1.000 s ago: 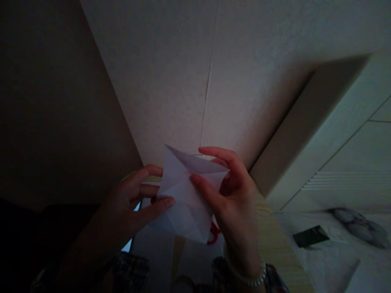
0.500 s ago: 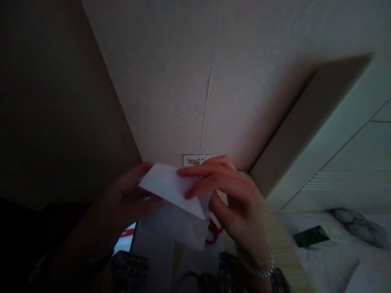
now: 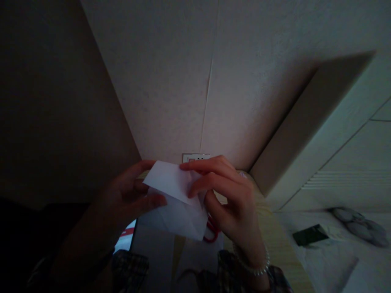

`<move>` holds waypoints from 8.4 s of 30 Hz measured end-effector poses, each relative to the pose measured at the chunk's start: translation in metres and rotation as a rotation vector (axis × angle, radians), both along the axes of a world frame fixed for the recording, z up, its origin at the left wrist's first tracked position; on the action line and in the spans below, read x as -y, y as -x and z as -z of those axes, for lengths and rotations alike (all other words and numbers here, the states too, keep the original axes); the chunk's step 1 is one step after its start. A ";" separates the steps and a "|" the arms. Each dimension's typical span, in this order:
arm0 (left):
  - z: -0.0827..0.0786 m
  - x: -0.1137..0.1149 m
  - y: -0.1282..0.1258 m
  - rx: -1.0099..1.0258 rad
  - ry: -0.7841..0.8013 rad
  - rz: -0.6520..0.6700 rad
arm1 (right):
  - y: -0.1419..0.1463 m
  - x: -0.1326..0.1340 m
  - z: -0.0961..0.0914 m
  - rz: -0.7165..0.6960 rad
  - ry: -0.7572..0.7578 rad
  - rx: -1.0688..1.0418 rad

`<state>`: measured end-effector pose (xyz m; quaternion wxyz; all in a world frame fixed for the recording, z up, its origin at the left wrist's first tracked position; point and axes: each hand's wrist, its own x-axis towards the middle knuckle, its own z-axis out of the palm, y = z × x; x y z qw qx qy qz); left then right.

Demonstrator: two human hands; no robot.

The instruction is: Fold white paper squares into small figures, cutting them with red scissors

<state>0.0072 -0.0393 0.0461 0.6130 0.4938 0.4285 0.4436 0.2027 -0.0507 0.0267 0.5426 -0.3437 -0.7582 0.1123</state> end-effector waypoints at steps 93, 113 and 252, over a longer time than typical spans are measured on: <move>0.002 0.002 -0.011 -0.289 -0.330 -0.250 | 0.024 0.001 -0.006 0.046 0.452 -0.212; 0.002 0.001 -0.010 -0.201 -0.255 -0.203 | 0.025 0.007 -0.008 0.135 0.469 -0.281; 0.021 -0.009 -0.005 -0.244 -0.433 -0.182 | 0.020 0.002 -0.004 0.193 0.390 -0.263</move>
